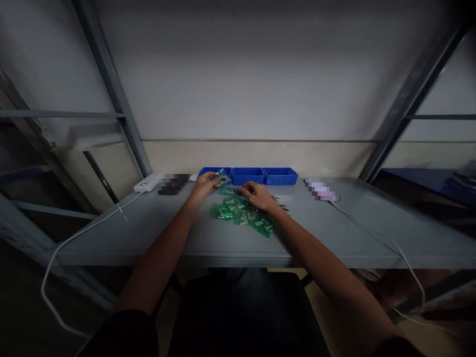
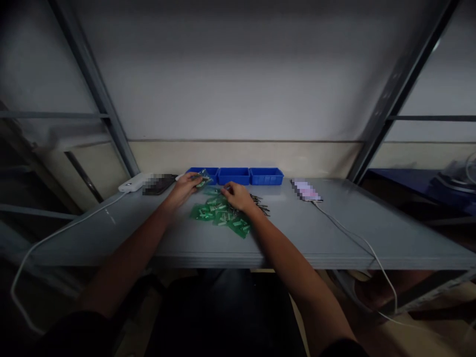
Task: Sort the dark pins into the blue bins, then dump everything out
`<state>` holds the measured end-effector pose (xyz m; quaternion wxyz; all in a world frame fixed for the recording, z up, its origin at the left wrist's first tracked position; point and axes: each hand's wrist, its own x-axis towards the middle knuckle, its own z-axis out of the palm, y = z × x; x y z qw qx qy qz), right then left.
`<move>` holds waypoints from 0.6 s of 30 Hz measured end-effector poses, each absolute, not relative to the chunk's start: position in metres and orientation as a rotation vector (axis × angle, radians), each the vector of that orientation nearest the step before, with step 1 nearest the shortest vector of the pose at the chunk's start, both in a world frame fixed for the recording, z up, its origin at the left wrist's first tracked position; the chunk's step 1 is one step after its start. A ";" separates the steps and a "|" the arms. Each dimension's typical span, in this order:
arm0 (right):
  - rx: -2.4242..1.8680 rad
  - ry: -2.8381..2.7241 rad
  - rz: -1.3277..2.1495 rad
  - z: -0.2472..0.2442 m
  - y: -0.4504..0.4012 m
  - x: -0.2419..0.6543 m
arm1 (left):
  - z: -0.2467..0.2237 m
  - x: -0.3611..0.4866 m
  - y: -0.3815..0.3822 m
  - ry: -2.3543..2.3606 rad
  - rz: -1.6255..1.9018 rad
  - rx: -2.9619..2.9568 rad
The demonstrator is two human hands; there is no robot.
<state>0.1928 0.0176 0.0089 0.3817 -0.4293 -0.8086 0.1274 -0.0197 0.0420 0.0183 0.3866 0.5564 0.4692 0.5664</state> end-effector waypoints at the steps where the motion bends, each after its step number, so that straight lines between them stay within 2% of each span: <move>1: -1.090 -2.033 0.350 0.010 0.017 0.192 | 0.018 -0.015 0.040 1.115 1.426 1.427; 7: -1.067 -1.980 0.488 0.012 0.016 0.192 | 0.006 0.009 0.032 1.021 1.200 1.555; 18: -1.127 -1.704 0.507 0.008 0.031 0.196 | 0.006 0.010 0.028 1.038 1.009 1.691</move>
